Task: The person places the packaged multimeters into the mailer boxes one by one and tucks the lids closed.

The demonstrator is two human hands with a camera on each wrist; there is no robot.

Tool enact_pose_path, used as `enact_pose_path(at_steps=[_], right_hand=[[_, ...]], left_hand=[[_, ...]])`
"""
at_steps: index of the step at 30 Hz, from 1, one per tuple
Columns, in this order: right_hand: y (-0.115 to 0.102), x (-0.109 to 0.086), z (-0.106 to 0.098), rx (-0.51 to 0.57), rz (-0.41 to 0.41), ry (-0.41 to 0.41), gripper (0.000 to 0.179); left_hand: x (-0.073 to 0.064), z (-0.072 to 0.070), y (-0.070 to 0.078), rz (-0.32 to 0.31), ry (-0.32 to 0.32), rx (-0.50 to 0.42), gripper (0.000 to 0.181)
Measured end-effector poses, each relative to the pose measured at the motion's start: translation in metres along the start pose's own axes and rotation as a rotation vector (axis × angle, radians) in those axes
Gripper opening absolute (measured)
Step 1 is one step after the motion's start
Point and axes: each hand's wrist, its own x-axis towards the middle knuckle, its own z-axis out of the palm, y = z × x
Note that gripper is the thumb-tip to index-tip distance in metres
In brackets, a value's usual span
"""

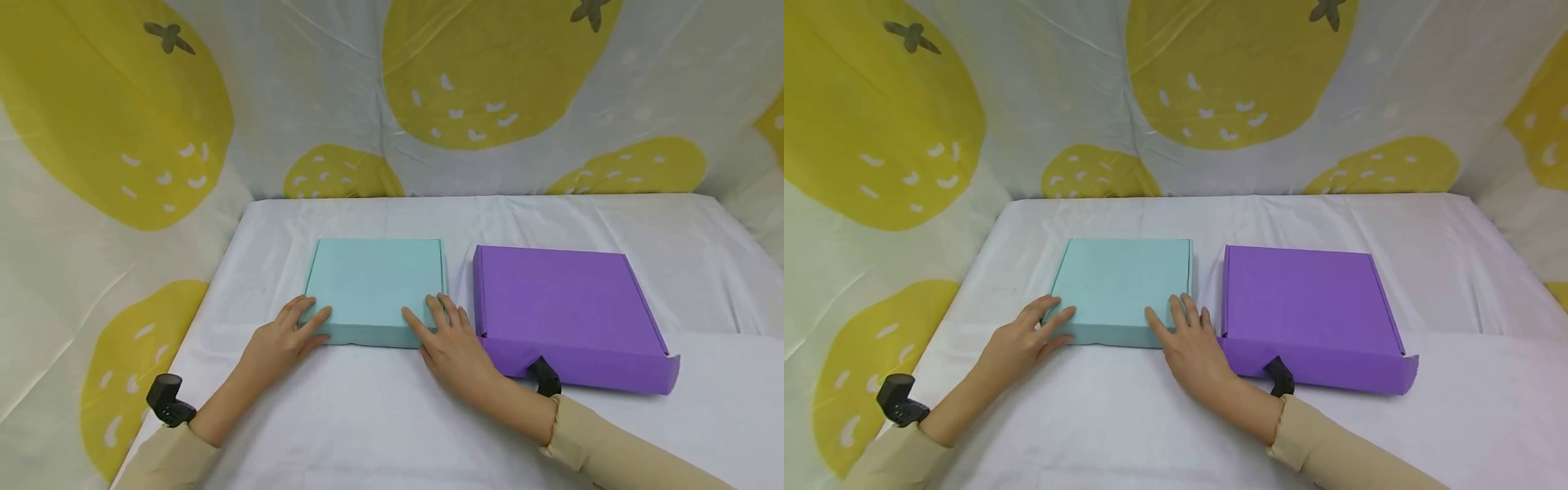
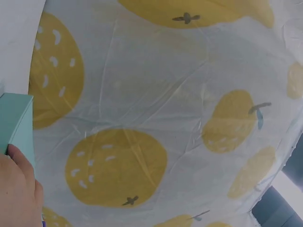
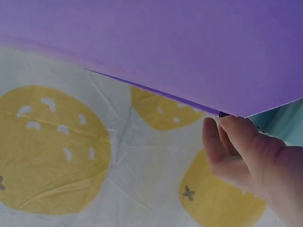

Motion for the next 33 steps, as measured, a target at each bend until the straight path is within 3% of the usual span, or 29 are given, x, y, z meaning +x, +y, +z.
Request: enact_pose_path(at_steps=[4,11,21,29,33], right_hand=[[0.000,0.001,0.000,-0.021,-0.006,-0.001,0.055],[0.000,0.002,0.000,-0.059,-0.024,0.022,0.058],[-0.001,0.001,0.001,-0.069,-0.038,0.035,0.061],[-0.001,0.001,0.001,-0.117,-0.034,0.044,0.058],[0.000,0.002,0.001,-0.156,-0.050,0.069,0.054]], left_hand=[[0.003,0.005,0.005,0.012,-0.008,0.051,0.041],[0.005,0.009,0.016,-0.038,-0.094,0.076,0.041],[0.002,0.015,0.019,-0.055,-0.083,0.101,0.043],[0.007,0.010,0.019,-0.056,-0.118,0.076,0.041],[0.011,0.005,0.016,-0.064,-0.086,0.095,0.044]])
